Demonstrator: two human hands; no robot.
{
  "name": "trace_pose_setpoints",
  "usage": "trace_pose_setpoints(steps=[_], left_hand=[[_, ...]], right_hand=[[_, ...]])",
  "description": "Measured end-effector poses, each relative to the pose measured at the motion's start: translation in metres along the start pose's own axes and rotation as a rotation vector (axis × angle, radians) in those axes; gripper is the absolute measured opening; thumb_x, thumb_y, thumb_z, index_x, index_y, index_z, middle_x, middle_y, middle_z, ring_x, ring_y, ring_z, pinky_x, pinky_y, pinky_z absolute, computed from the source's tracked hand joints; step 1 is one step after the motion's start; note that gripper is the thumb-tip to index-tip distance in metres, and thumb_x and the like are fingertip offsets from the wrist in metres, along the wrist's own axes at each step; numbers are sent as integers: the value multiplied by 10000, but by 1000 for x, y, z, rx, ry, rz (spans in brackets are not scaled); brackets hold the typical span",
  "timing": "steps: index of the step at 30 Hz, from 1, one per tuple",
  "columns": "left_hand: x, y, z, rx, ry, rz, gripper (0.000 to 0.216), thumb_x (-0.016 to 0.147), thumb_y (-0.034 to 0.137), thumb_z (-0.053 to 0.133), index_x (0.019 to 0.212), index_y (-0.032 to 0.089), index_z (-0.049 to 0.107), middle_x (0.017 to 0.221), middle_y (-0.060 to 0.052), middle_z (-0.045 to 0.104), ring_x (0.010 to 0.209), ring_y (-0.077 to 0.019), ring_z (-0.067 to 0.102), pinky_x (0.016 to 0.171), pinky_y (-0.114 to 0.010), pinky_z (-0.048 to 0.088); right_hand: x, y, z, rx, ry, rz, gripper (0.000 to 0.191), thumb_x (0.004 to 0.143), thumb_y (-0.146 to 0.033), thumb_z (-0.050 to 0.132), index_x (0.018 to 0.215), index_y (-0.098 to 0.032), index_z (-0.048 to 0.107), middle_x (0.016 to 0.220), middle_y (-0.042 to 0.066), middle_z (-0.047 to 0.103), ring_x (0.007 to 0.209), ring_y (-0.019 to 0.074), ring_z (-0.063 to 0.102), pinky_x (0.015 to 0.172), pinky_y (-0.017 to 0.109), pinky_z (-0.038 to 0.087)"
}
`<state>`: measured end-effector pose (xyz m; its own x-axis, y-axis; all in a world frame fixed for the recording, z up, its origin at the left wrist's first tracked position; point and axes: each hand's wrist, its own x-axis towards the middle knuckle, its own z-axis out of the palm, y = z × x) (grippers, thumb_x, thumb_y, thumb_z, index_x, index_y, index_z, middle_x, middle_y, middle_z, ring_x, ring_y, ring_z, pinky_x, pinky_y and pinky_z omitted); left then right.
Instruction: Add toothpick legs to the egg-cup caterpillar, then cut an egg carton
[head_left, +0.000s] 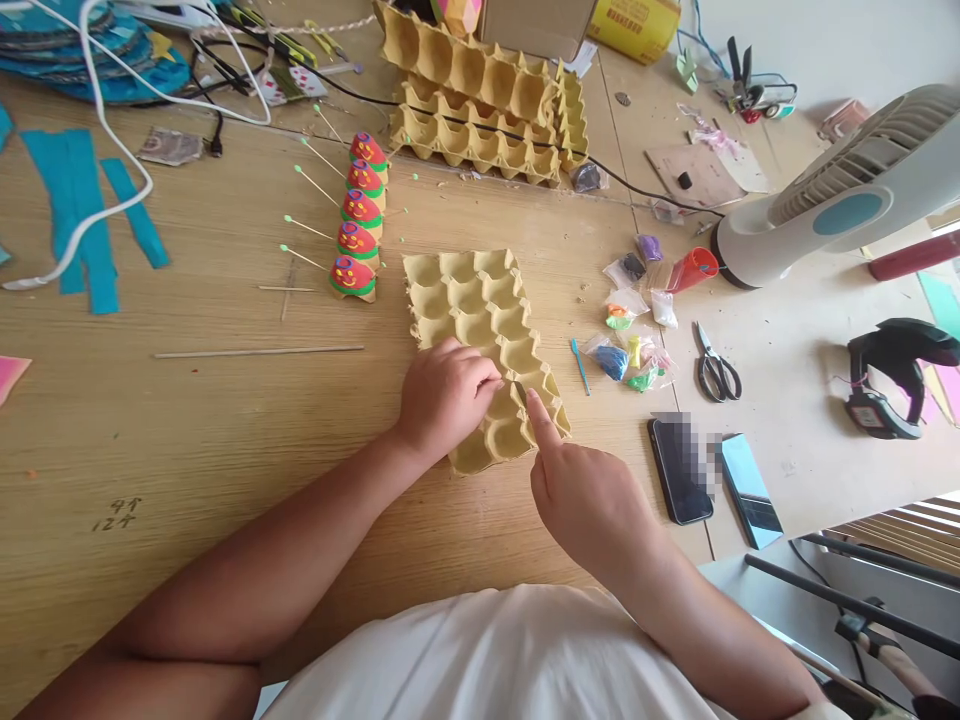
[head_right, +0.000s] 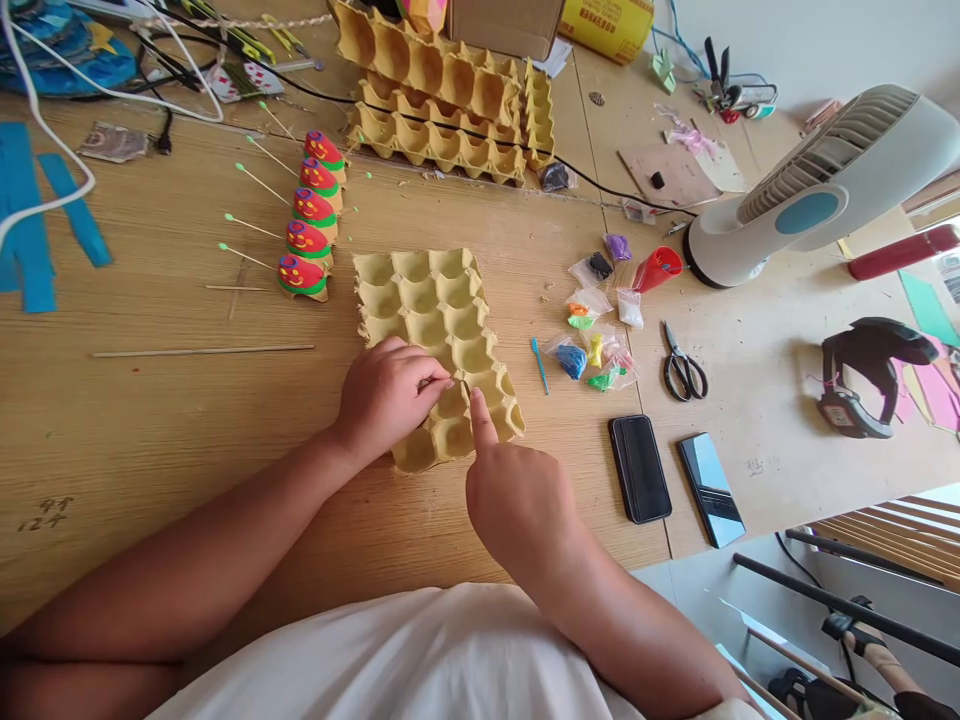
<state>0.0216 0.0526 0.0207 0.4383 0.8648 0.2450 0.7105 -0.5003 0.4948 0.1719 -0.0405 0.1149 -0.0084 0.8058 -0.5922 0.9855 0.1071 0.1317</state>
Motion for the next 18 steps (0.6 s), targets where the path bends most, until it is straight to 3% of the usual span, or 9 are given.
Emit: trace_pose_setpoints(steps=[5,12,18], left_hand=[[0,0,1,15,3,-2,184,901,267,662,726,225,697,758,-15,705,815,-226,562,684,-353,378],[0,-1,2,4,18,4,174,896,265,666,729,226,697,760,-14,705,809,-221,567,685,-356,383],[0,0,1,-9,6,11,186,909,271,653,737,225,706,757,-24,703,800,-223,562,688,-352,374]], right_hand=[[-4,5,8,1,21,7,712,1003,-216,352,1641,-177,38,721,2,725,609,197,688,479,290,320],[-3,14,8,94,170,-39,701,1004,-227,330,1641,-187,41,681,-16,718,582,178,664,490,276,315],[7,12,10,81,154,-71,694,1005,-226,322,1642,-222,46,718,-15,732,595,179,674,493,273,350]])
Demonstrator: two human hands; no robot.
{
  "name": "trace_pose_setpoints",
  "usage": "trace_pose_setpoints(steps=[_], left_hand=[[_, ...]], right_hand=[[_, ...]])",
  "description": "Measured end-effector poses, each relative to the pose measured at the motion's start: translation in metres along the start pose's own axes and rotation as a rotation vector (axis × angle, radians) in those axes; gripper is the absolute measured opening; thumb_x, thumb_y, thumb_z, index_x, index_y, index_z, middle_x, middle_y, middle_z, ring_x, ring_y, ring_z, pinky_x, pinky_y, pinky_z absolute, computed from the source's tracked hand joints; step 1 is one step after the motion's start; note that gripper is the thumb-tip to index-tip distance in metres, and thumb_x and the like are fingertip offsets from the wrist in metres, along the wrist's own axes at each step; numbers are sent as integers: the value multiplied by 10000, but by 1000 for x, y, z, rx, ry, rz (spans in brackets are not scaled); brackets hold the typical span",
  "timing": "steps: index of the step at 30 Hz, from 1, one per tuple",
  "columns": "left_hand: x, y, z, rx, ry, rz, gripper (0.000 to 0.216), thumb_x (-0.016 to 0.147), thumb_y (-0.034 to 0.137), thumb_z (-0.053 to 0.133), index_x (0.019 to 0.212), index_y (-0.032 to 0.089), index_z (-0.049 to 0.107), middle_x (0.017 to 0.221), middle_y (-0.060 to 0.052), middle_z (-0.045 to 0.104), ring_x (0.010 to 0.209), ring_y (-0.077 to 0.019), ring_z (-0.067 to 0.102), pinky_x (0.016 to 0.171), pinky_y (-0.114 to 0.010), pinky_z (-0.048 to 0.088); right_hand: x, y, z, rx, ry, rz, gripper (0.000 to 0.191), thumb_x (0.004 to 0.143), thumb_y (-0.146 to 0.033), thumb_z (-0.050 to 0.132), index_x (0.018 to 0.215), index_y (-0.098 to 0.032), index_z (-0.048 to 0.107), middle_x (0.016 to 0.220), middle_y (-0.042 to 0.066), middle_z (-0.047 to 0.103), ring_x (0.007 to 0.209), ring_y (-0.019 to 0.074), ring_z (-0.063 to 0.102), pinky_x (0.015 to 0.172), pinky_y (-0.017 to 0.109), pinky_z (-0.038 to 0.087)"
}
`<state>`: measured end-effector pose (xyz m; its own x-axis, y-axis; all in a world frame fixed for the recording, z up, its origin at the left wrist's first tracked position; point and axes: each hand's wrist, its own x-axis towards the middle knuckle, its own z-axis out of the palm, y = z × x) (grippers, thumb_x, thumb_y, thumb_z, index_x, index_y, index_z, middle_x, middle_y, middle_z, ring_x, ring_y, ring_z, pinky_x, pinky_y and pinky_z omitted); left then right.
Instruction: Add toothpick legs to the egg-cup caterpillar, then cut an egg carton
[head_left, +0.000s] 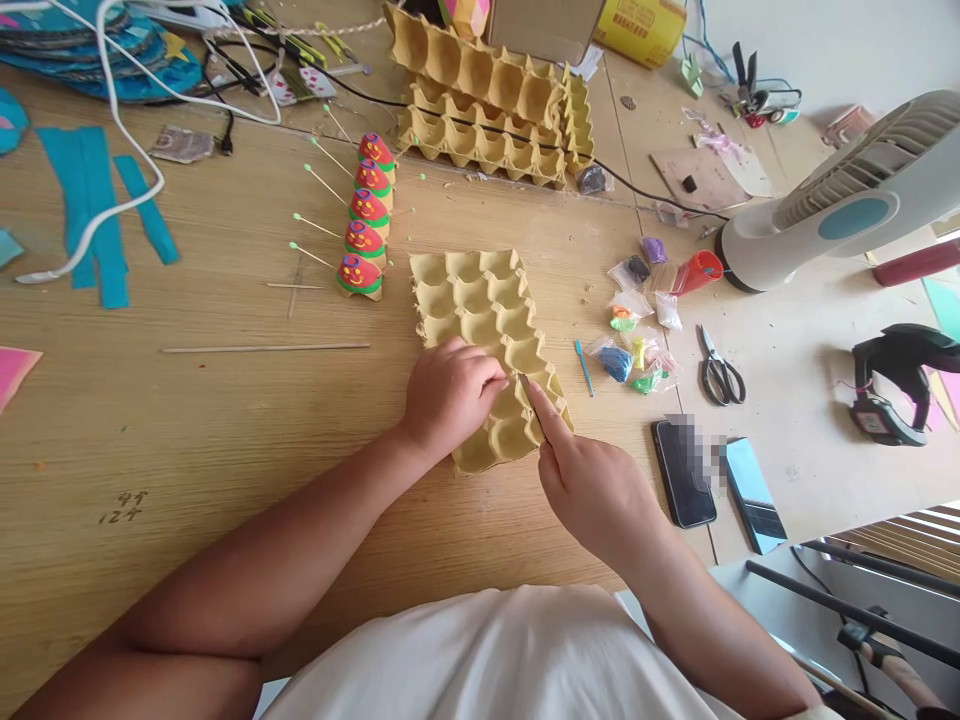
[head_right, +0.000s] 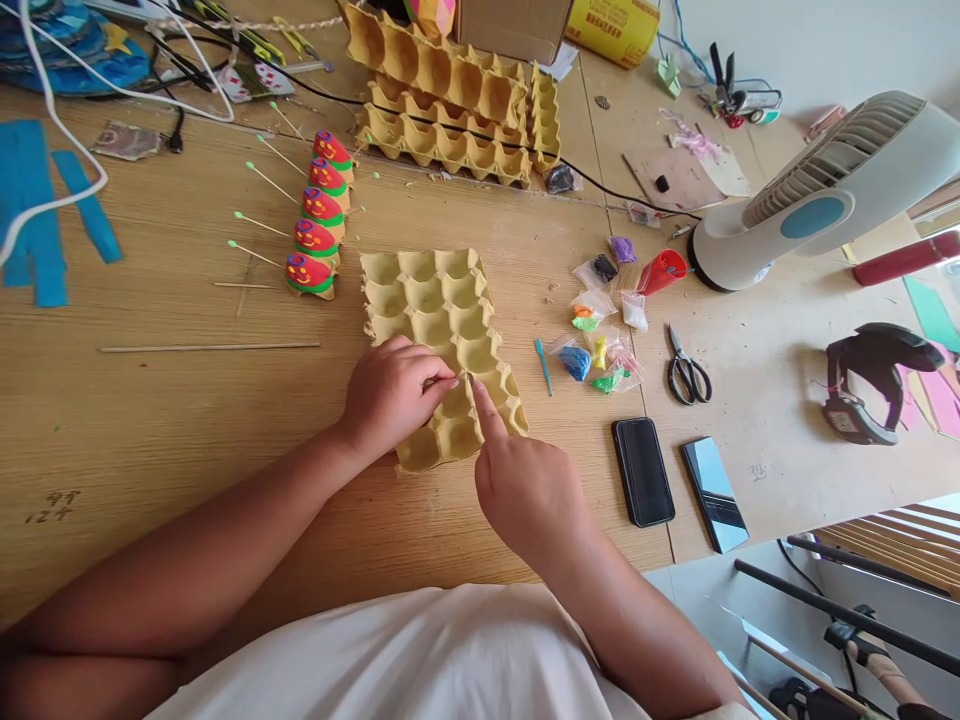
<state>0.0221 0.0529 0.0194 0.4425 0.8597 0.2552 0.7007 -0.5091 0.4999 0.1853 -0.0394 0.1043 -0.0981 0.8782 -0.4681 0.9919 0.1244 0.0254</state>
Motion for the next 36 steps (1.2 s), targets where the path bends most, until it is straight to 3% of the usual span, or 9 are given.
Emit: trace_pose_setpoints(steps=[10,21,30,36], left_hand=[[0,1,-1,-17,11,-12,174,900,278,673,737,230,708,746,-12,693,808,-219,559,685,-352,379],[0,0,1,-17,17,-16,185,903,280,663,729,230,704,748,-21,697,806,-221,563,675,-352,377],[0,0,0,10,8,-2,173,900,287,675,738,235,707,740,-7,692,804,-221,557,683,-357,378],[0,0,0,12,11,2,178,902,286,672,736,228,704,751,-13,700,808,-222,563,684,-359,380]], right_hand=[[3,-3,-3,-62,-41,21,698,1011,-234,330,1642,-250,31,728,-16,730,627,193,694,500,282,347],[3,-9,-22,-77,-156,41,701,1006,-226,345,1642,-234,52,750,16,741,662,201,707,534,276,380],[5,1,-4,-24,-75,11,696,1007,-228,305,1641,-232,17,737,-7,733,644,200,690,523,282,351],[4,-1,-6,-32,-89,21,692,1008,-236,329,1642,-217,51,750,9,737,656,196,696,526,277,346]])
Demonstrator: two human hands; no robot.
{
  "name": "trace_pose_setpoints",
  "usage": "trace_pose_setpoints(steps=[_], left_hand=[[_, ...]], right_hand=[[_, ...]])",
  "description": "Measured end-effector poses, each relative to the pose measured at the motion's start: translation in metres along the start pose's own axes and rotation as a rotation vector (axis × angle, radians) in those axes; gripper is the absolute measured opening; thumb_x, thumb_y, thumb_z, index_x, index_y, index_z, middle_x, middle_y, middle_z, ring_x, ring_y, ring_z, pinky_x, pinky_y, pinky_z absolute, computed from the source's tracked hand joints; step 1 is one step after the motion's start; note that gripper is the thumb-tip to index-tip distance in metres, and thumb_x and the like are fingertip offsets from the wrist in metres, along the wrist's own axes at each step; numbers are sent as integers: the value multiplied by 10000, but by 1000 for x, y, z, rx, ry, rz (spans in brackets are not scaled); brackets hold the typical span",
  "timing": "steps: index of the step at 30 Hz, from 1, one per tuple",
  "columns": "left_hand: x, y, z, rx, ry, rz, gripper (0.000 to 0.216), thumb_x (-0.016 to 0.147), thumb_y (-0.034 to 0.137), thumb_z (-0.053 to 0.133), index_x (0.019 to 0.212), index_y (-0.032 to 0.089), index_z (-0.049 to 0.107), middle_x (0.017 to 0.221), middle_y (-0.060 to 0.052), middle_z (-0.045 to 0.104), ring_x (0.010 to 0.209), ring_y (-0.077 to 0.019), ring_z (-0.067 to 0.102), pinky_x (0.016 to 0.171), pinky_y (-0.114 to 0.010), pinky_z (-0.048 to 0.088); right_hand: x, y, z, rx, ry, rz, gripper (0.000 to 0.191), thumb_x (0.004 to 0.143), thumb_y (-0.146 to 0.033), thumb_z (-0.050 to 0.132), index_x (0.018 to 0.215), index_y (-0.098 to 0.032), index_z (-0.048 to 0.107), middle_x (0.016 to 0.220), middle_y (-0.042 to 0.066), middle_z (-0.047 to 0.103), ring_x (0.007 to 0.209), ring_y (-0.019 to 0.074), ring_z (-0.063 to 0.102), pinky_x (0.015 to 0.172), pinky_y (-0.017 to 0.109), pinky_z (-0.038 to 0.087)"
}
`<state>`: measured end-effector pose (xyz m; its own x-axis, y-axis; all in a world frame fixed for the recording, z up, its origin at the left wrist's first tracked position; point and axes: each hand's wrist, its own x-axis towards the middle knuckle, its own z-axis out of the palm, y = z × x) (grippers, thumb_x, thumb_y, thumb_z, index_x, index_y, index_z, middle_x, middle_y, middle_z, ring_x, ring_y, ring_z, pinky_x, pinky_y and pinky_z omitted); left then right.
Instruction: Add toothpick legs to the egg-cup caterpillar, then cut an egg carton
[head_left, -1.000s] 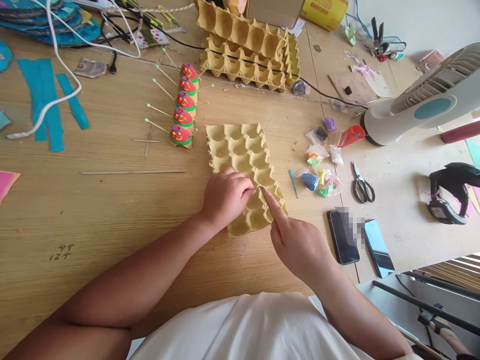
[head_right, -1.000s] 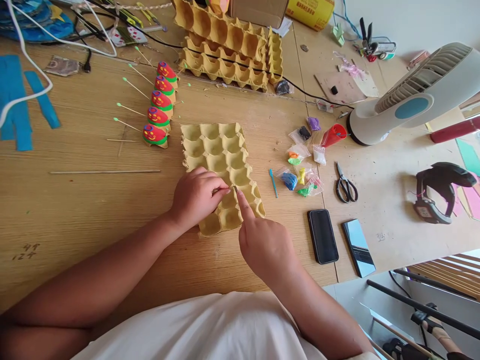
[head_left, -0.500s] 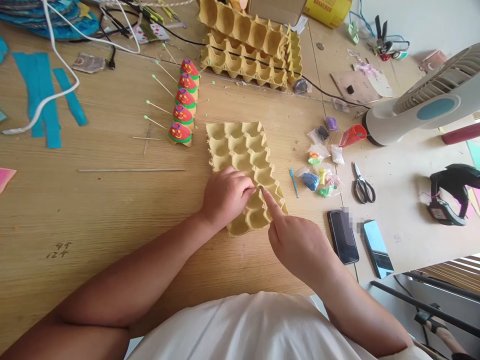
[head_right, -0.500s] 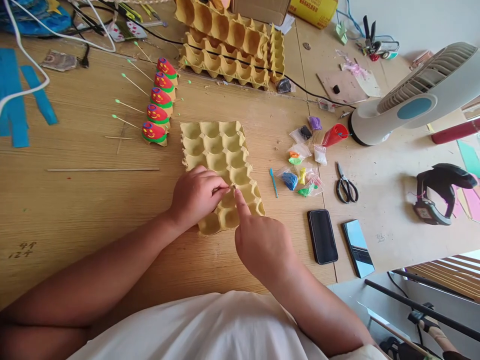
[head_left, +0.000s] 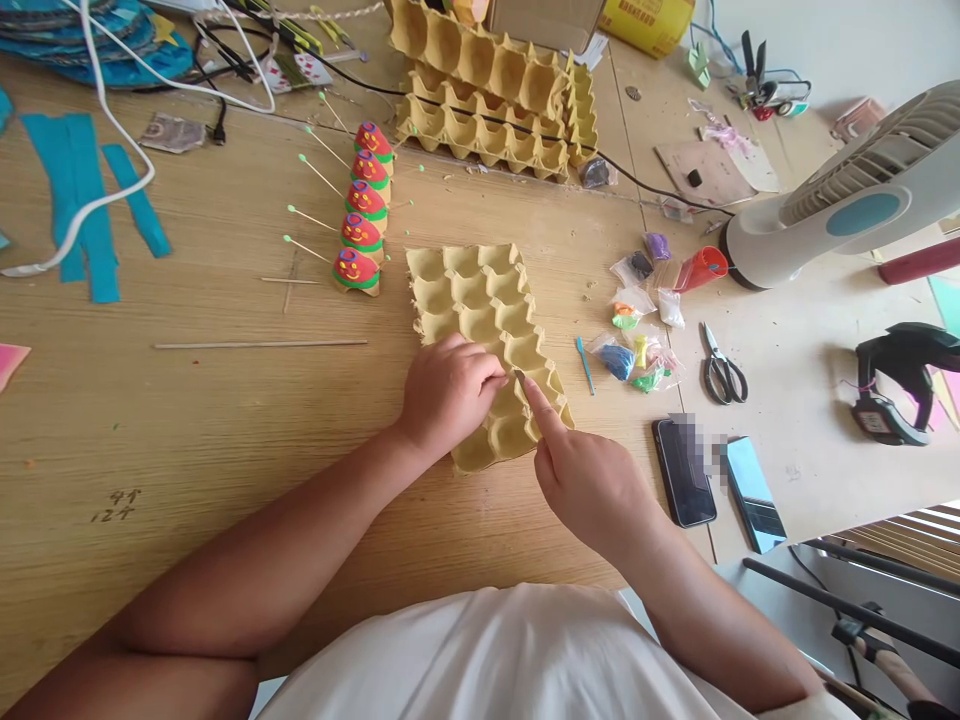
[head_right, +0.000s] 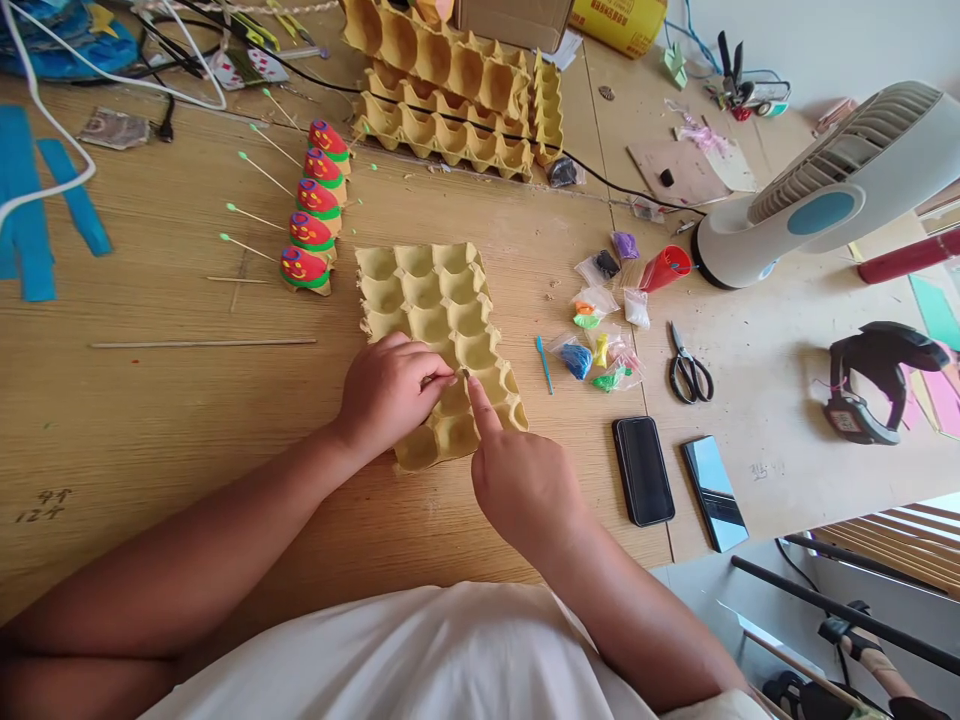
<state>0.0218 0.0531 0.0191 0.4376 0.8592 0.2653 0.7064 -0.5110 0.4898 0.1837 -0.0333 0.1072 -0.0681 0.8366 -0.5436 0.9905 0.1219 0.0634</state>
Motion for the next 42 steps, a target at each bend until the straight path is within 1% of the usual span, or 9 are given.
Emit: trace_pose_setpoints(steps=[2,7,14,19,23,26,30,36,42], left_hand=[[0,0,0,2,4,1,180,901,286,674,733,226,700,749,-11,700,809,-221,564,685,-355,378],[0,0,1,12,10,6,182,897,290,685,725,230,692,730,4,690,800,-214,560,675,-345,364],[0,-1,1,18,11,4,167,891,274,688,730,228,696,738,-2,695,803,-215,565,673,-349,368],[0,0,1,6,8,0,178,899,281,678,732,225,700,747,-11,703,805,-219,568,683,-348,373],[0,0,0,5,4,-1,179,894,271,678,723,220,695,742,-13,700,801,-219,565,680,-352,378],[0,0,-1,10,1,-1,171,890,277,689,729,222,696,740,-8,696,795,-216,559,679,-354,380],[0,0,0,6,2,-1,166,893,288,693,739,226,698,741,-2,693,795,-212,554,682,-349,376],[0,0,0,4,6,-2,186,903,294,681,730,226,689,737,-2,689,794,-212,550,685,-344,371],[0,0,0,15,2,-4,195,899,286,681,715,224,680,729,-3,683,791,-211,549,676,-349,371]], right_hand=[[-1,-1,0,-11,5,-2,685,1011,-239,333,1642,-208,68,754,13,737,657,198,695,522,283,339],[-1,0,6,-10,39,-19,675,1019,-235,324,1641,-251,63,746,-9,725,644,185,684,514,286,308],[2,-5,15,-39,72,-14,686,1016,-231,347,1640,-220,61,752,-7,724,632,183,673,503,301,266],[-3,0,14,-1,79,-24,679,1016,-226,350,1638,-222,77,766,-14,731,632,181,669,507,302,269],[-4,3,12,28,95,-28,697,1019,-233,327,1639,-248,8,753,-26,730,629,185,671,508,291,282],[1,3,12,30,81,-17,712,1018,-230,327,1639,-238,-20,772,-14,741,648,187,682,520,278,307],[4,2,14,31,69,-19,701,1020,-237,329,1641,-238,6,781,-4,741,658,188,686,525,274,324],[5,-1,11,13,50,-25,707,1018,-236,338,1641,-223,4,752,-7,728,632,183,677,498,278,300],[10,-8,5,-54,7,12,737,1013,-234,345,1635,-208,-51,770,-7,729,640,196,687,491,290,341]])
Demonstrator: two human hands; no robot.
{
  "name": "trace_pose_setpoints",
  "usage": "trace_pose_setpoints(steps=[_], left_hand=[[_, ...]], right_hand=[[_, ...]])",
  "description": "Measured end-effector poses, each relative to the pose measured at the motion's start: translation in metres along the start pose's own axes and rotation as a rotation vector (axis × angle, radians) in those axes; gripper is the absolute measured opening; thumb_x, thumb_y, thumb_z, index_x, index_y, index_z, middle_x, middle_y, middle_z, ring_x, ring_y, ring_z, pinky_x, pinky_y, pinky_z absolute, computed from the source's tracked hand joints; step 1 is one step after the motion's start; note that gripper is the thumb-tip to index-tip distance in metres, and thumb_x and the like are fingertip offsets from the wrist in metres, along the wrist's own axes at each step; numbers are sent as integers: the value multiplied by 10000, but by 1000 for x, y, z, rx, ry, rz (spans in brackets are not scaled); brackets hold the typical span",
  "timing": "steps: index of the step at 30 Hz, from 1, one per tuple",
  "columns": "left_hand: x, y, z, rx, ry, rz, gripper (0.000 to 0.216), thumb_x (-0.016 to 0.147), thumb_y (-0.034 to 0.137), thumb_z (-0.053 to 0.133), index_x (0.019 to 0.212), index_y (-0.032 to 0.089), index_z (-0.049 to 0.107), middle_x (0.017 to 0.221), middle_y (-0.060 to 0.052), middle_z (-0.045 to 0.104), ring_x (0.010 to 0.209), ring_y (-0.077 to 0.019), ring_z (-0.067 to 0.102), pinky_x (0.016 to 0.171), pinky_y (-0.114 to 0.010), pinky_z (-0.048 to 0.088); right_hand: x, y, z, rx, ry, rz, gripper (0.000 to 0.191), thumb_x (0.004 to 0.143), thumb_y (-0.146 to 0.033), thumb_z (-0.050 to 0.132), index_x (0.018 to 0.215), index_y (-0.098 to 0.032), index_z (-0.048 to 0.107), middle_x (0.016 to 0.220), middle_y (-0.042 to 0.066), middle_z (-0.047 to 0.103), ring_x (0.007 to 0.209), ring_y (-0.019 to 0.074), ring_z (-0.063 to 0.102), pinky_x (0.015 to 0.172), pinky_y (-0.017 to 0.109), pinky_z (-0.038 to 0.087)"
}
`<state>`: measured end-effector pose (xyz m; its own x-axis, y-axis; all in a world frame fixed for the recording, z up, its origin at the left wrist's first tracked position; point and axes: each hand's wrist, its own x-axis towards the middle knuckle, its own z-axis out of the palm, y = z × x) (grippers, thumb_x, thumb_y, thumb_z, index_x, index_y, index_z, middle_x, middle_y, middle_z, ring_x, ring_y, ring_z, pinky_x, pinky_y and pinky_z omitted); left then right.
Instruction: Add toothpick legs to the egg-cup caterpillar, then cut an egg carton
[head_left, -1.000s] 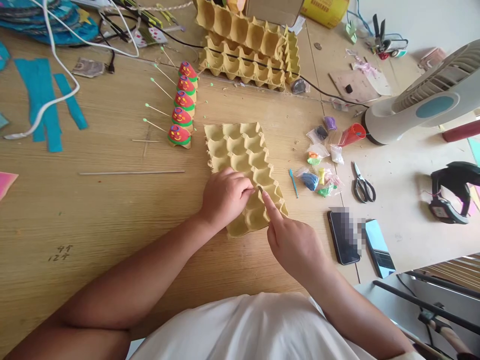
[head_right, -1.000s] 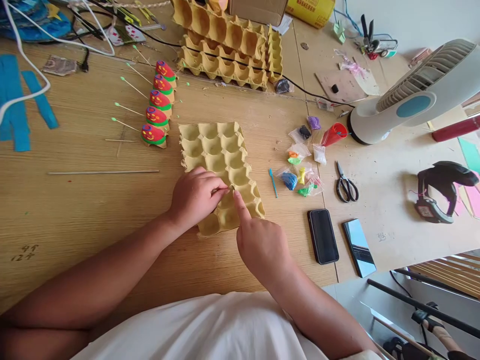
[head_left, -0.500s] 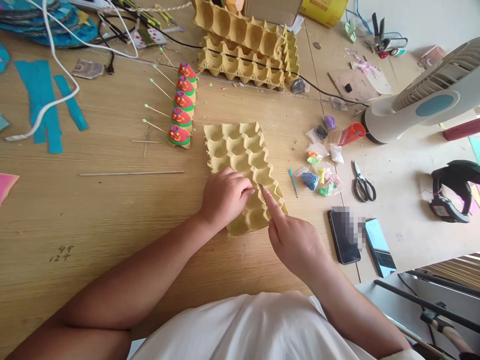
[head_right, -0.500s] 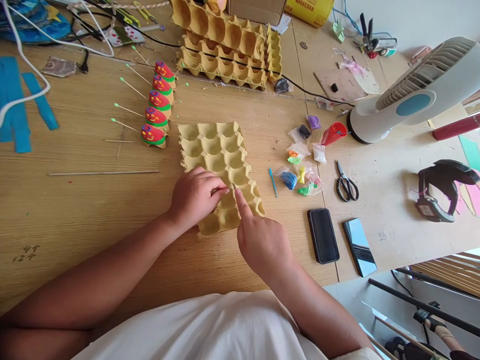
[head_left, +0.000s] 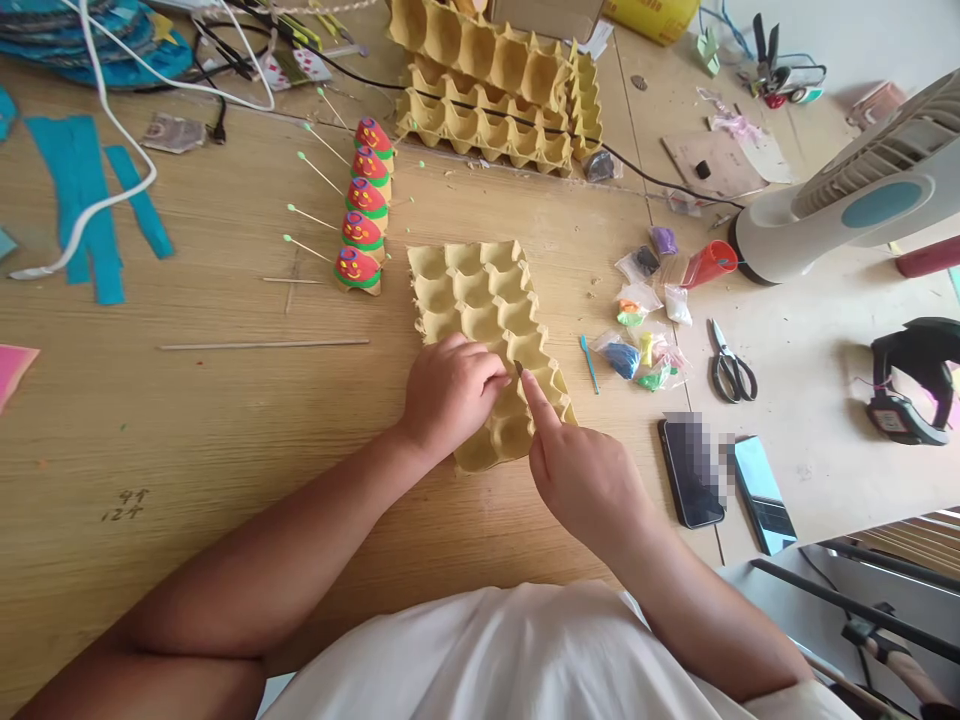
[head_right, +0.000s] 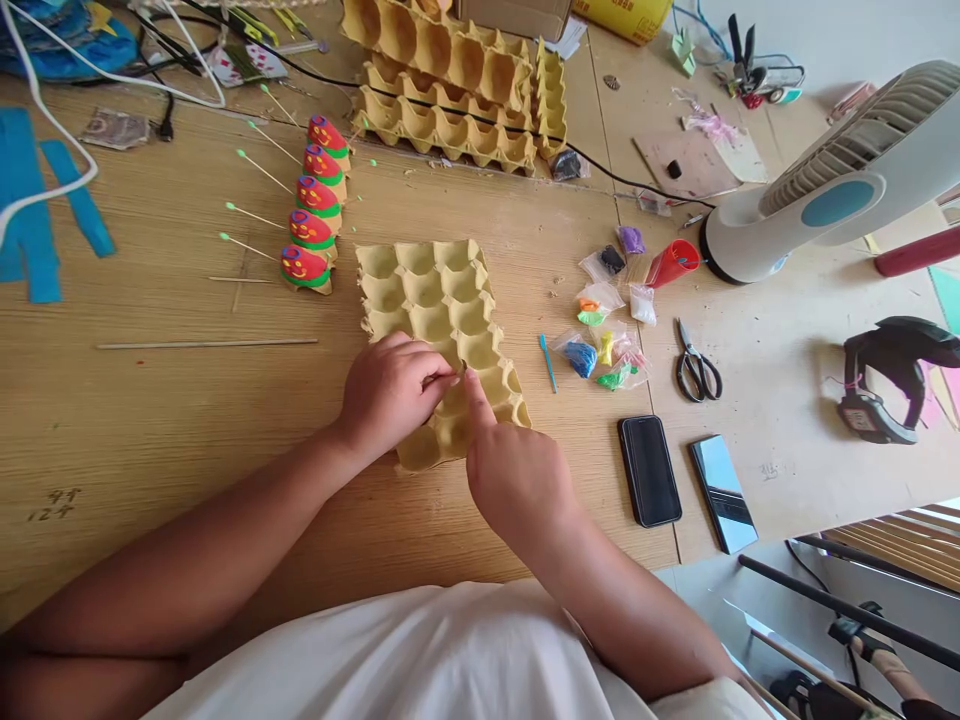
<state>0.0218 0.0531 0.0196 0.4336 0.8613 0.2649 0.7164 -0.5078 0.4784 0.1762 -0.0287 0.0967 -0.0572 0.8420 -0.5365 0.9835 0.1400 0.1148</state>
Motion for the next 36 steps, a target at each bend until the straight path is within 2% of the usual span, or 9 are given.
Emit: trace_pose_setpoints(steps=[11,18,23,28,33,36], left_hand=[[0,0,0,13,-3,4,198,906,283,662,718,224,684,732,-13,689,783,-217,558,670,-354,366],[0,1,-1,29,-14,12,239,918,282,635,691,217,668,707,-26,671,781,-220,560,657,-354,355],[0,1,-1,0,-11,13,192,900,286,666,720,223,683,739,-18,685,800,-219,561,664,-346,362],[0,1,-1,33,-3,10,258,915,274,638,664,215,647,680,-18,644,768,-214,545,640,-349,340],[0,1,0,2,0,17,214,904,284,659,700,222,666,717,-11,672,789,-215,555,661,-347,354],[0,1,-1,32,-3,27,234,907,267,642,679,216,651,691,-16,653,770,-214,547,648,-350,344]], right_hand=[[2,-4,-9,3,-51,6,722,1018,-237,331,1634,-206,-44,791,28,748,688,198,719,548,266,431],[5,-6,-8,1,-9,3,720,1009,-234,356,1637,-180,7,812,53,755,707,205,726,534,268,429],[6,-4,-7,-1,-25,-3,717,1011,-227,352,1638,-202,4,782,26,748,665,200,715,528,269,419],[8,-4,-9,17,18,-13,699,1017,-260,347,1639,-191,35,826,54,756,711,207,720,542,271,428],[6,-5,-9,1,-36,-2,721,1011,-223,350,1637,-202,-8,796,40,753,683,201,717,545,266,434],[12,-8,-9,7,7,3,712,1009,-254,361,1639,-191,33,813,52,756,715,212,726,541,269,439]])
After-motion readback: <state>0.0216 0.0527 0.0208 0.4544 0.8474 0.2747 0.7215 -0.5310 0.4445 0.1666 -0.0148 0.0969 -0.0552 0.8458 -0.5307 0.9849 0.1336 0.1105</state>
